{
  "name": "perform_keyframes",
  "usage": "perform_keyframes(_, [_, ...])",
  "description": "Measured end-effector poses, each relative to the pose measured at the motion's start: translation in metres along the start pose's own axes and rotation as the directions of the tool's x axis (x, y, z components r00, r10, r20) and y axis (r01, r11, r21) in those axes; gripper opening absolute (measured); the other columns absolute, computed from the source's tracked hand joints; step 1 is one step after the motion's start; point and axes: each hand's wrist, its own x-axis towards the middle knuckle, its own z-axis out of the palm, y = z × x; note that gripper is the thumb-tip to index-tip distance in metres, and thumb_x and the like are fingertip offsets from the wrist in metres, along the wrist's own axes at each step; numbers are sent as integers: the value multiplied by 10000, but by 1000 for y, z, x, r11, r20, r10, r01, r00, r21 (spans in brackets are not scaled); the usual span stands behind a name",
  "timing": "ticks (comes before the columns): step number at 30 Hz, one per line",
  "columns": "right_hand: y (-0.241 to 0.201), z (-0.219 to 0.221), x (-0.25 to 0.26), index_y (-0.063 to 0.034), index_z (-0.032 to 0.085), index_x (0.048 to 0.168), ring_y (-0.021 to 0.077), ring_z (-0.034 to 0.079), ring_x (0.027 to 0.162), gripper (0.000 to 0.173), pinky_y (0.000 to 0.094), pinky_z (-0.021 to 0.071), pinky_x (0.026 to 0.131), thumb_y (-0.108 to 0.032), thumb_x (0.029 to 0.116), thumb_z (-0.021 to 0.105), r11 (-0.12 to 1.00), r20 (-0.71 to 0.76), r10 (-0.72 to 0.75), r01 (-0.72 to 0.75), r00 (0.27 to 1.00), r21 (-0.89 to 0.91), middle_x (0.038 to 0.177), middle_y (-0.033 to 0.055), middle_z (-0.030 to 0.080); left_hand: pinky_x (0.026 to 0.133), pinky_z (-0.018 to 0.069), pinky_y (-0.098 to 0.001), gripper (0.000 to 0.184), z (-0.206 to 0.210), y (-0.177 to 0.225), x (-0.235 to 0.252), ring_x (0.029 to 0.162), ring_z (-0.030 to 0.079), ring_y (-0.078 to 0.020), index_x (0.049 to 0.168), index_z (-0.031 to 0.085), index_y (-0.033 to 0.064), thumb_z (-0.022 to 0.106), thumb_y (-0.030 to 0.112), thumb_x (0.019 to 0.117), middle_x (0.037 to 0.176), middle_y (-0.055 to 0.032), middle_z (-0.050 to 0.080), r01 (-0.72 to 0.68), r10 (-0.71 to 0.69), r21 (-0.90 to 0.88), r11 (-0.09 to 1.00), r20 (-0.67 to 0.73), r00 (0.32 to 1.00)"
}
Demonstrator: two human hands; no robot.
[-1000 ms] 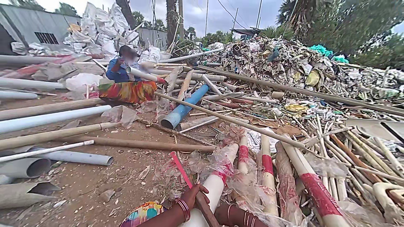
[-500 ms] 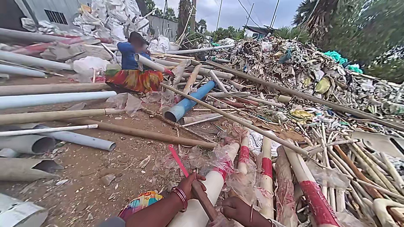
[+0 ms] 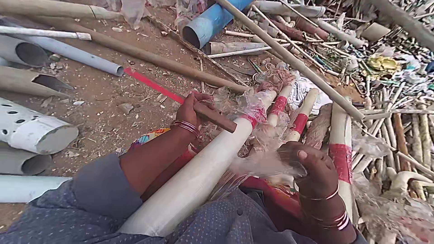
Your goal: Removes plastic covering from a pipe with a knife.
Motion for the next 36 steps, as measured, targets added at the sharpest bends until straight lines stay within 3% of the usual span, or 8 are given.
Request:
perform_keyframes(6, [26,-15,20,-227,581,721,-95,514,635,314,133,448,632,-161,1014,487,808,-216,313,-379,925,-452,671,-184,545,671,605,-297,591,-2,2,4,640,705,-119,1087,590,113,83,414,1130,682,11,687,-16,15,57,998,24,1000])
perform_keyframes(8, [24,-23,25,-46,666,900,87,550,748,276,350,449,709,-253,1036,544,597,-192,327,-360,925,-717,829,15,596,671,602,-296,594,-4,3,5,643,702,-120,1093,589,107,85,420,1130,687,4,683,-18,17,78,997,21,1000])
perform_keyframes(10, [20,-28,24,0,705,1080,214,628,924,362,454,497,829,-313,1042,527,539,-148,257,-268,955,-798,1041,147,667,667,602,-299,587,-5,4,6,638,702,-125,1095,583,106,88,420,1130,689,1,682,-10,9,84,996,11,1000])
perform_keyframes(13, [11,-16,14,-2,709,1097,257,630,1077,461,401,494,922,-415,1052,509,556,43,-30,52,999,-829,1131,204,678,672,602,-305,591,-8,5,7,649,703,-129,1107,575,110,75,425,1127,701,2,684,-3,1,100,995,20,1000])
perform_keyframes(18, [3,53,-5,-233,687,1173,255,521,1354,414,486,292,1160,-570,1027,496,509,477,-119,466,871,-724,1234,31,700,688,606,-304,596,-13,2,8,670,712,-132,1101,584,112,75,421,1128,721,2,698,-23,16,125,992,60,998])
perform_keyframes(23, [42,85,-15,-228,761,1061,285,670,1131,212,551,432,1067,-311,1006,575,588,670,-91,582,737,-561,966,29,724,688,603,-313,602,-14,3,8,668,708,-135,1119,594,108,81,422,1129,724,-4,698,-17,12,133,991,33,999])
perform_keyframes(29, [65,83,-7,-181,689,845,195,695,892,369,437,473,994,-346,1079,457,506,542,-278,601,793,-619,778,4,678,686,597,-309,607,-15,-3,10,672,706,-129,1126,591,111,72,427,1127,736,2,705,-7,-3,192,981,52,999])
perform_keyframes(36, [62,71,17,-136,725,800,272,697,844,310,510,501,947,-286,1019,565,449,406,-336,523,850,-725,763,61,680,698,591,-308,617,-19,-7,10,679,700,-132,1130,598,98,80,433,1127,740,-6,700,28,-38,250,968,36,999])
